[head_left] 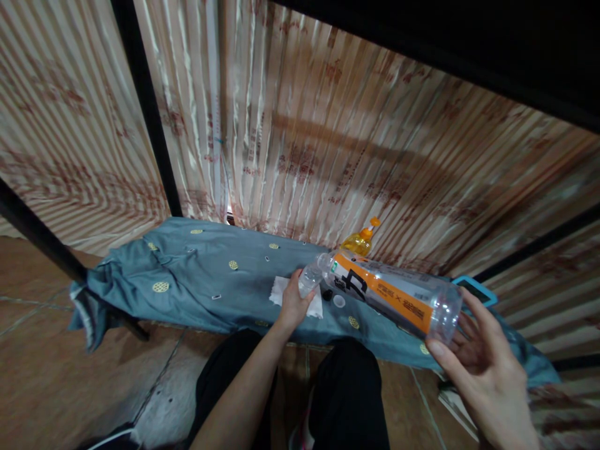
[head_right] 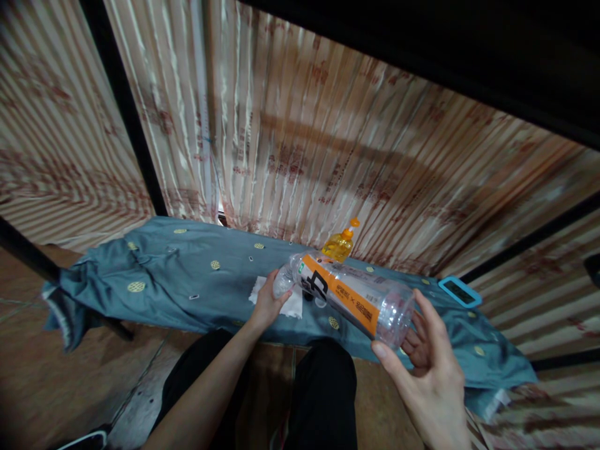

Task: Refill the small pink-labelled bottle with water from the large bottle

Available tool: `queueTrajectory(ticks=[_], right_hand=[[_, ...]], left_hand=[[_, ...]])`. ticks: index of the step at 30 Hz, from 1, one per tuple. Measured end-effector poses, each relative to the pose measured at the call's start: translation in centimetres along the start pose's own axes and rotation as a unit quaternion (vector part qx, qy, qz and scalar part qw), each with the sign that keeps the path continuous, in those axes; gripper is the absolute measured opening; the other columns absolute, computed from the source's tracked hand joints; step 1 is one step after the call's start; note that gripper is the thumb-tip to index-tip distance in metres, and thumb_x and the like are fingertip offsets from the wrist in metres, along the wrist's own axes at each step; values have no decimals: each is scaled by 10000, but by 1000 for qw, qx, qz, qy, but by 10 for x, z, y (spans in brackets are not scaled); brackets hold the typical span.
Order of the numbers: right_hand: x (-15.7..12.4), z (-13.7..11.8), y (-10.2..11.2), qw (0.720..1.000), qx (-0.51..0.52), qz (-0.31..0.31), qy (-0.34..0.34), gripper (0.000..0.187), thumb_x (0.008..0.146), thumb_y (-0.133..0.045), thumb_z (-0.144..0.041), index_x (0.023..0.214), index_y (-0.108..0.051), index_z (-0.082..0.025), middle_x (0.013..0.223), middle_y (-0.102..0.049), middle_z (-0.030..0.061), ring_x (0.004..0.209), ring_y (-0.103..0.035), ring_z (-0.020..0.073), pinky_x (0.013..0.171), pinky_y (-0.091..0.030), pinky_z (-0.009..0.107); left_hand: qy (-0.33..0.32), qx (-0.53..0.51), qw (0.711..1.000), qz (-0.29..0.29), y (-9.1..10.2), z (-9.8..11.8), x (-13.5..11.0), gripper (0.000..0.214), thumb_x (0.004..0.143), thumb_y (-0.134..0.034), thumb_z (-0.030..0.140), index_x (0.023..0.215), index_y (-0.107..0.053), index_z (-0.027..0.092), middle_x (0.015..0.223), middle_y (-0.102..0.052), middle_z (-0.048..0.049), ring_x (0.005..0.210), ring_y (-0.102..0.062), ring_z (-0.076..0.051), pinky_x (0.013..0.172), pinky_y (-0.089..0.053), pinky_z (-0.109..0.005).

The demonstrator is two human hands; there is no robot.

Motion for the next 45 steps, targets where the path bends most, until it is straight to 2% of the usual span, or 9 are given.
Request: queueTrajectory(ticks=[4,9,17,21,26,29,34,39,45], right_hand=[[1,0,-1,1000,1,-4,3,878,702,-813,-387,1462,-413,-204,1386,-519,124,1186,-576,283,921,-498,308],[0,0,-1,1000,-10,-10,-7,906,690,-813,-404,1470,-401,-197,1372,-531,143,1123,-618,303,904,-508,346],[-2,6,3,1000,-8,-9,-19,881,702,-808,-412,1470,-405,-254,1406,-501,118,1242,-520,345,950,-467,421],[-2,5,3,1000,-10,-11,-4,848,730,-796,-399,1470,-403,-266,1394,-513,94,1209,-555,303,945,-486,358],[-3,3,1,1000,-16,-10,17,823,749,-779,-403,1464,-412,-226,1377,-527,101,1192,-570,274,903,-520,281],[-4,3,2,1000,-5,-4,7,811,756,-777,-409,1459,-417,-224,1391,-513,94,1229,-539,268,896,-521,254],[-6,5,1,1000,17,-4,-3,802,764,-783,-389,1460,-413,-241,1346,-546,94,1141,-595,242,859,-536,237],[-6,12,1,999,45,-6,-21,851,754,-800,-376,1481,-370,-272,1303,-567,105,1076,-624,248,886,-534,294],[-5,10,1,999,32,-8,-25,856,745,-801,-401,1477,-380,-262,1335,-544,120,1115,-602,287,946,-508,374]], left_hand=[[8,-1,1000,2,0,-1,0,608,676,-723,121,1243,-512,173,1195,-651,-108,1147,-610,-283,1025,-456,-454],[6,3,1000,-4,0,3,0,597,681,-716,114,1239,-509,163,1183,-657,-106,1120,-623,-269,1014,-464,-442],[-1,4,1000,5,0,0,0,596,683,-717,117,1239,-511,179,1182,-659,-95,1127,-620,-267,1015,-466,-437],[-13,2,1000,-2,-1,2,-1,584,693,-706,115,1240,-511,179,1186,-659,-92,1138,-617,-264,1029,-457,-433],[-3,9,1000,0,0,1,-1,593,690,-698,110,1245,-497,164,1213,-644,-110,1153,-610,-268,1036,-449,-437],[-5,7,1000,-3,0,2,-1,578,696,-696,112,1237,-498,161,1195,-649,-110,1133,-619,-266,1021,-459,-434],[6,8,1000,5,-1,3,-1,591,678,-705,94,1228,-505,178,1173,-657,-89,1117,-624,-258,1025,-453,-429],[-3,5,1000,-2,0,5,-1,591,680,-722,133,1231,-514,182,1188,-648,-94,1127,-614,-266,1021,-453,-435],[9,1,1000,-4,2,7,-2,562,713,-720,202,1232,-505,180,1207,-639,-104,1137,-608,-266,1024,-448,-440]])
Point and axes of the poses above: each hand's wrist, its own x-axis towards the middle knuckle, its own y-axis out of the back of the hand, z = x × y, the point moved 8 cm from there along x, towards the middle knuckle
